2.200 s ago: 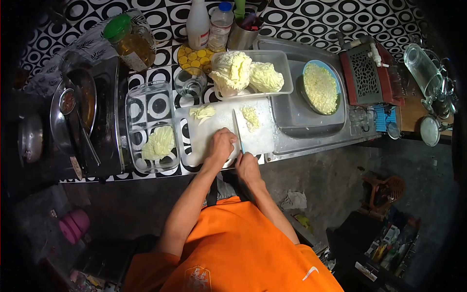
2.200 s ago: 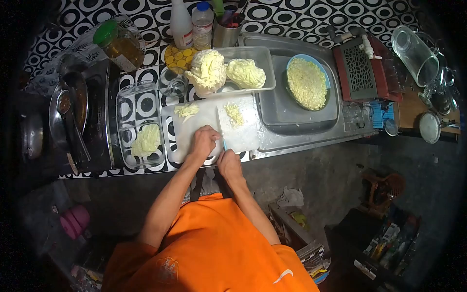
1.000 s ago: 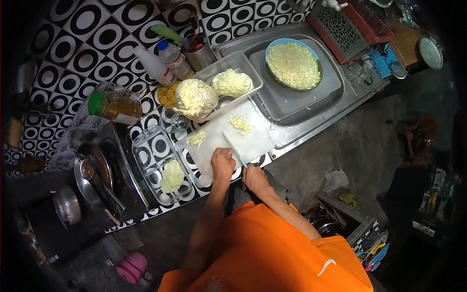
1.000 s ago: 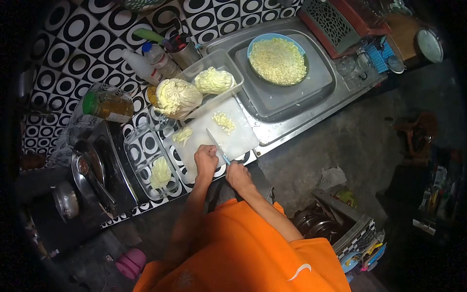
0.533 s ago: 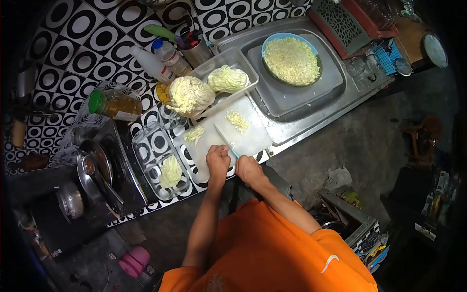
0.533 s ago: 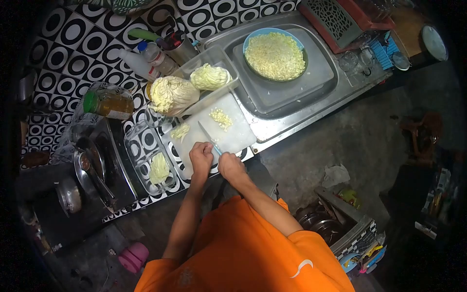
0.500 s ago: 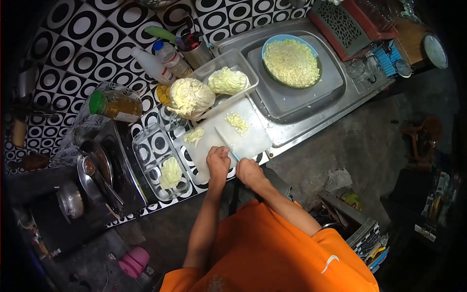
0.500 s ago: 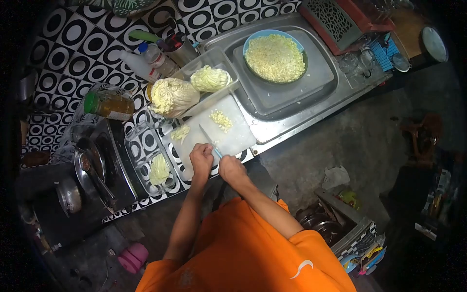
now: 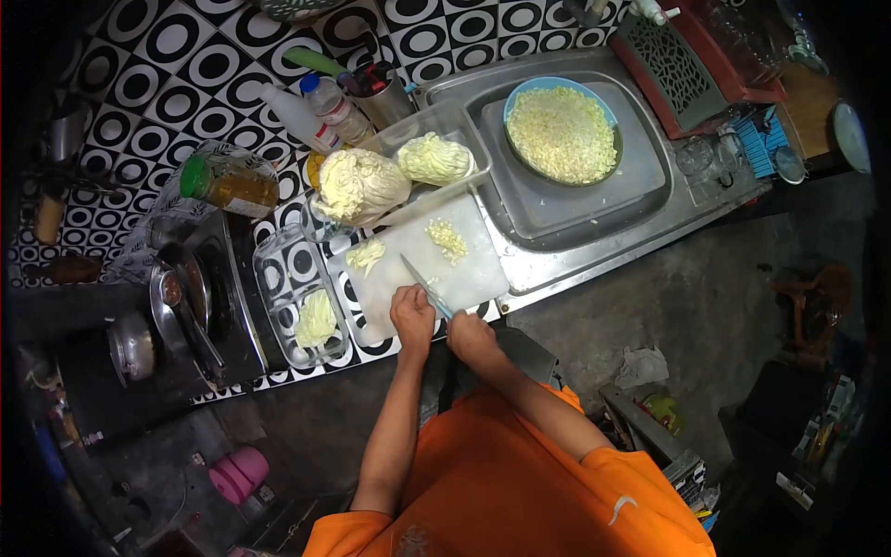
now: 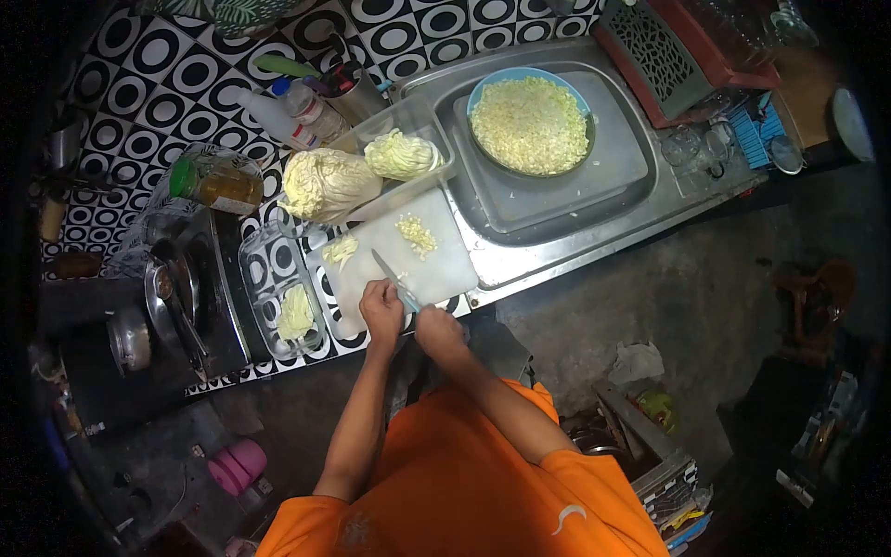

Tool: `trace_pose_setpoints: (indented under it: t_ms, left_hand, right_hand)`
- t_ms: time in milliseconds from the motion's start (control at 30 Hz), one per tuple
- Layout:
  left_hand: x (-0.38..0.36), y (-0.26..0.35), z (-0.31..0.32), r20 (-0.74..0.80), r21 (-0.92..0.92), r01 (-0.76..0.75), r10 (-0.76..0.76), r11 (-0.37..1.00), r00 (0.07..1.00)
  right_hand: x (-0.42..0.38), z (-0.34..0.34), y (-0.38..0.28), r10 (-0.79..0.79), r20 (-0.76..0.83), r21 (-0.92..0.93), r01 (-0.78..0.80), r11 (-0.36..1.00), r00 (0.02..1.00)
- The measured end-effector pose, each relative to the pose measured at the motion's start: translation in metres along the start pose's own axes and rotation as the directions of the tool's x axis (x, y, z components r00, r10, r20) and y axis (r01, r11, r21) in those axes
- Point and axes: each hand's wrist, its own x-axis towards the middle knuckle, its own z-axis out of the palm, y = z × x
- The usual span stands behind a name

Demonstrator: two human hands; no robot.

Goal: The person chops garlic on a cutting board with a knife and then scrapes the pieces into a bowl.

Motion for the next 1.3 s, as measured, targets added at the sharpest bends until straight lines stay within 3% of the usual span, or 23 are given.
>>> trace_pose_setpoints:
  t_ms: [67, 167, 300, 433, 500, 733, 933, 1000, 1033, 1100, 1200, 1233, 1267, 1300]
  left_hand:
    - [-0.001, -0.002, 0.000, -0.017, 0.034, -0.028, 0.029, 0.999, 0.999]
    - [-0.004, 0.010, -0.003, -0.014, 0.020, 0.062, -0.061, 0.998, 0.998]
    - [-0.003, 0.014, -0.001, -0.041, 0.009, 0.110, -0.109, 0.994, 0.993]
    - [-0.002, 0.015, -0.004, -0.017, 0.100, 0.087, -0.086, 0.991, 0.996]
    - [0.000, 0.011, -0.001, -0.034, 0.092, 0.087, -0.084, 0.992, 0.996]
    - [0.001, 0.007, -0.002, -0.009, 0.168, 0.037, -0.036, 0.985, 0.999]
    - [-0.001, 0.020, -0.007, -0.042, 0.107, 0.114, -0.110, 0.988, 0.993]
    - [0.005, 0.023, -0.014, 0.080, 0.143, 0.210, -0.223, 0.967, 0.972]
    - [0.007, 0.017, -0.016, 0.076, 0.141, 0.207, -0.219, 0.968, 0.973]
    - [0.019, 0.000, -0.023, 0.018, 0.061, 0.145, -0.146, 0.988, 0.989]
    - [0.050, -0.024, -0.046, -0.094, 0.194, -0.019, 0.038, 0.981, 0.995]
    - [0.059, -0.030, -0.054, -0.102, 0.229, -0.055, 0.080, 0.972, 0.992]
    - [0.066, -0.037, -0.059, -0.084, 0.288, -0.040, 0.066, 0.957, 0.994]
    - [0.071, -0.044, -0.062, -0.057, 0.333, -0.048, 0.071, 0.942, 0.996]
  right_hand:
    - [0.009, -0.006, -0.007, -0.099, 0.033, 0.008, 0.099, 0.995, 0.995]
    - [0.002, -0.017, -0.010, -0.096, 0.111, -0.009, 0.098, 0.995, 0.989]
    - [-0.004, -0.020, 0.001, -0.080, 0.095, 0.005, 0.080, 0.997, 0.992]
    - [-0.001, -0.020, -0.004, -0.128, 0.090, 0.014, 0.127, 0.992, 0.988]
    - [-0.004, -0.026, -0.006, -0.067, 0.176, -0.023, 0.072, 0.997, 0.982]
    - [0.001, -0.023, -0.003, -0.150, 0.094, 0.004, 0.150, 0.989, 0.984]
    - [-0.006, -0.027, 0.010, -0.054, 0.179, -0.073, 0.068, 0.995, 0.982]
    - [0.001, -0.022, 0.011, -0.149, 0.105, -0.074, 0.158, 0.985, 0.983]
    - [0.003, -0.020, 0.010, -0.240, 0.028, -0.081, 0.241, 0.967, 0.970]
    - [0.005, -0.027, 0.007, -0.228, 0.002, -0.085, 0.227, 0.970, 0.974]
    - [-0.012, -0.046, 0.012, -0.191, 0.108, -0.108, 0.202, 0.973, 0.976]
    - [-0.015, -0.048, 0.016, -0.149, 0.224, -0.169, 0.189, 0.967, 0.963]
    - [-0.017, -0.050, 0.019, -0.100, 0.334, -0.230, 0.184, 0.956, 0.937]
    - [-0.013, -0.047, 0.023, -0.070, 0.308, -0.230, 0.145, 0.962, 0.949]
